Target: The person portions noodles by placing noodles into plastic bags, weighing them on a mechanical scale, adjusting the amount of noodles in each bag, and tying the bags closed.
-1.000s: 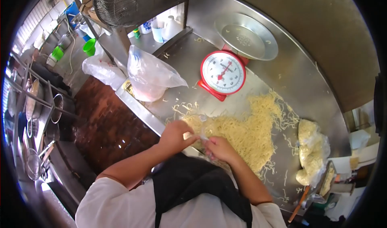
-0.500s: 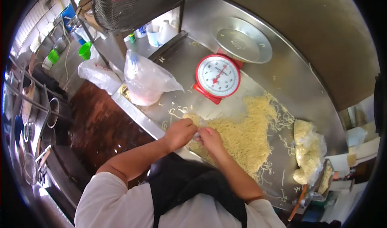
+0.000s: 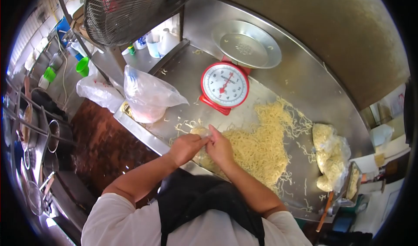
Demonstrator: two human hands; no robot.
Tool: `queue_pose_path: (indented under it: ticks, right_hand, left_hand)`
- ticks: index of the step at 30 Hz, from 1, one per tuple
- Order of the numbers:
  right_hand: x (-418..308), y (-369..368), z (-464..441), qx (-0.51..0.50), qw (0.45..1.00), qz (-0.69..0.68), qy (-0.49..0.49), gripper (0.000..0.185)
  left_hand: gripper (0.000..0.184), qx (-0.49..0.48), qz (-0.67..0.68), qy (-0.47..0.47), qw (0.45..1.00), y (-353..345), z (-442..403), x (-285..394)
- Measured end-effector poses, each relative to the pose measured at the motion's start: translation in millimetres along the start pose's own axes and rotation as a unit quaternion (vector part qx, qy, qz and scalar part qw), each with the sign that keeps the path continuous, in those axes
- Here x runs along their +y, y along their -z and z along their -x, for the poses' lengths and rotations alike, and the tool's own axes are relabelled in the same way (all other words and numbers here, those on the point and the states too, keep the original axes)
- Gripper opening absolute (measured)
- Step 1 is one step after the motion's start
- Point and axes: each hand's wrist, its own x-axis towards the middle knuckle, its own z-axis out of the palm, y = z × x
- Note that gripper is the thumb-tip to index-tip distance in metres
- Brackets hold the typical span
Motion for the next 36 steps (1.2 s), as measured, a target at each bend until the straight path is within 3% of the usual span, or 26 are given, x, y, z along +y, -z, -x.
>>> queue_pose_path:
  ticks: [1, 4, 7, 10, 11, 12, 13, 19, 22, 24, 25, 28, 31, 33, 35, 36]
  right_hand:
    - [-9, 4, 2, -0.005, 0.998, 0.068, 0.015, 0.050]
    - [-20, 7, 12, -0.054, 0.997, 0.055, 0.027, 0.061]
    - [-25, 2, 18, -0.069, 0.993, 0.084, 0.040, 0.048]
    - [-7, -6, 13, -0.047, 0.984, 0.078, 0.154, 0.034]
    - [-2, -6, 11, -0.052, 0.984, 0.073, 0.152, 0.030]
    - [-1, -4, 11, -0.057, 0.985, 0.068, 0.150, 0.026]
    - [0, -3, 12, -0.062, 0.985, 0.061, 0.147, 0.022]
    - [-9, 12, 24, -0.036, 0.970, 0.140, 0.197, 0.018]
    - [-14, 15, 26, -0.036, 0.975, 0.147, 0.161, 0.015]
    - [-7, 25, 22, -0.076, 0.959, 0.240, 0.128, 0.017]
    - [-6, 30, 21, -0.099, 0.946, 0.286, 0.113, 0.020]
    - [-27, 47, 33, -0.124, 0.946, 0.279, 0.108, 0.020]
    - [-36, 68, 52, -0.116, 0.959, 0.149, 0.213, 0.019]
    - [-36, 82, 62, -0.122, 0.964, 0.045, 0.234, 0.016]
    - [-29, 91, 67, -0.156, 0.955, -0.065, 0.242, 0.013]
    - [-22, 90, 70, -0.177, 0.947, -0.127, 0.235, 0.012]
  left_hand:
    - [0.034, 0.001, 0.008, 0.004, 1.000, 2, 0, -1]
    - [0.023, 0.029, 0.029, 0.037, 0.998, 4, 6, 0]
    - [0.014, 0.029, 0.018, 0.078, 0.996, 1, 15, 2]
    - [0.011, -0.034, 0.105, 0.236, 0.965, -3, 23, 7]
    - [0.011, -0.084, 0.349, 0.348, 0.866, -4, 23, 1]
    - [0.012, -0.131, 0.562, 0.432, 0.693, -5, 25, -8]
    - [0.013, -0.167, 0.726, 0.484, 0.460, -6, 27, -12]
    - [0.011, -0.188, 0.816, 0.434, 0.331, -11, 25, -10]
    - [0.021, -0.196, 0.540, 0.385, 0.723, -3, 5, -3]
    - [0.026, -0.144, 0.328, 0.288, 0.888, 4, -3, 4]
    - [0.029, -0.112, 0.210, 0.234, 0.943, 4, -5, 8]
    - [0.034, -0.092, 0.132, 0.089, 0.983, -7, -5, 16]
    - [0.033, -0.093, 0.152, 0.134, 0.975, 0, -3, 46]
    - [0.022, -0.020, 0.185, 0.201, 0.962, -7, 3, 70]
    - [0.017, 0.038, 0.260, 0.315, 0.912, -4, 16, 100]
    - [0.019, 0.139, 0.352, 0.383, 0.843, -2, 23, 120]
